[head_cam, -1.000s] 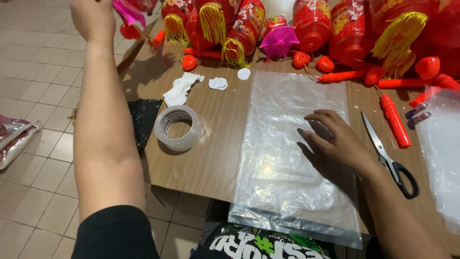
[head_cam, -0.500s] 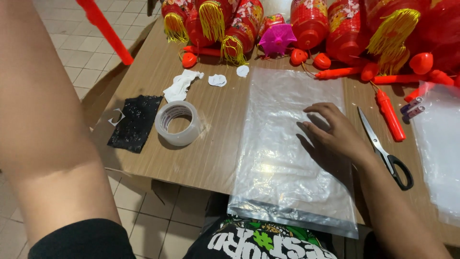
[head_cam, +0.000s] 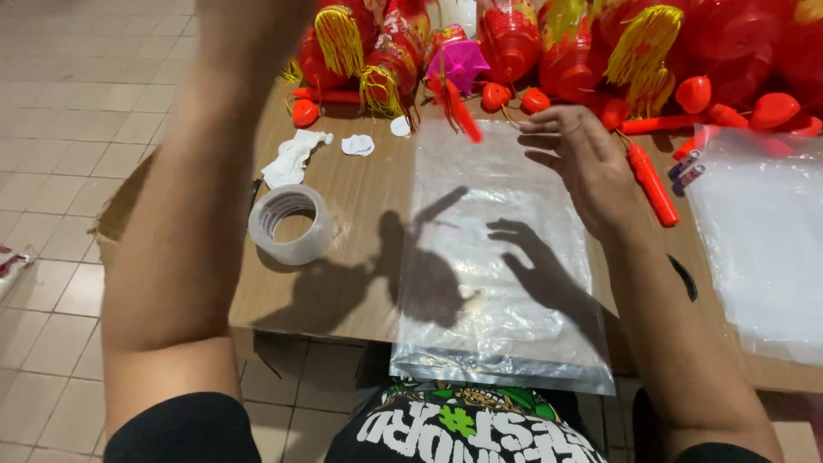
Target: Assembling and packaging a decorative lantern toy, including bagging the lantern and assembling the light-up handle with batteries.
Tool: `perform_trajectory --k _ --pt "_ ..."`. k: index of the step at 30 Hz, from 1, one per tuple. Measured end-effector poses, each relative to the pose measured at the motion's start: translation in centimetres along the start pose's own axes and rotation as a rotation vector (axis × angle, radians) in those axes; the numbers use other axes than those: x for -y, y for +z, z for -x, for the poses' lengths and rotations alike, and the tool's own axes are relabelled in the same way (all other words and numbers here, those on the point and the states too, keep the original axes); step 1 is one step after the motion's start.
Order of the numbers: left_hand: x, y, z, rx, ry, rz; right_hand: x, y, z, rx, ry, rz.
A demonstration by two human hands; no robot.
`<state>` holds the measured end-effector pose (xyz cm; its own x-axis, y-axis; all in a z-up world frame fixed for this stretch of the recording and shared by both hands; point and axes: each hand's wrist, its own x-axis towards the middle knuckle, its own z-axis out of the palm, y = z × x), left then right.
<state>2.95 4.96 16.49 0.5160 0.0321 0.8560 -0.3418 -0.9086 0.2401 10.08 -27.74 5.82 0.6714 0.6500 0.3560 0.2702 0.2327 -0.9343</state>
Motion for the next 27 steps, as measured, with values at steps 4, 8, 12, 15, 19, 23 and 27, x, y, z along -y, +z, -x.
perform_trajectory --k 4,8,12,15,19,23,27 --pt "-4.1 2.2 0.6 0.044 0.062 0.079 -0.3 -0.3 -0.6 -0.085 0.109 -0.148" --pt "-8.9 4.4 1.5 0.044 0.16 0.193 -0.5 1.6 -0.8 -0.053 0.358 0.381" --pt "-10.7 5.8 2.9 0.115 0.109 0.492 -8.9 0.5 -1.7 0.064 0.174 0.436" --pt "-9.3 6.6 3.9 0.124 0.048 0.683 -10.2 -0.9 -1.6 0.25 0.162 0.387" --pt "-4.8 6.1 5.3 0.146 0.015 0.704 -9.6 -2.8 -1.2 0.138 0.259 0.474" --pt "-1.9 2.9 6.7 0.323 -0.132 0.552 -3.5 -1.6 -0.9 -0.07 0.452 0.598" --pt "-0.6 2.1 8.2 0.527 -0.271 0.322 0.3 -1.9 -0.1 0.086 0.516 0.489"
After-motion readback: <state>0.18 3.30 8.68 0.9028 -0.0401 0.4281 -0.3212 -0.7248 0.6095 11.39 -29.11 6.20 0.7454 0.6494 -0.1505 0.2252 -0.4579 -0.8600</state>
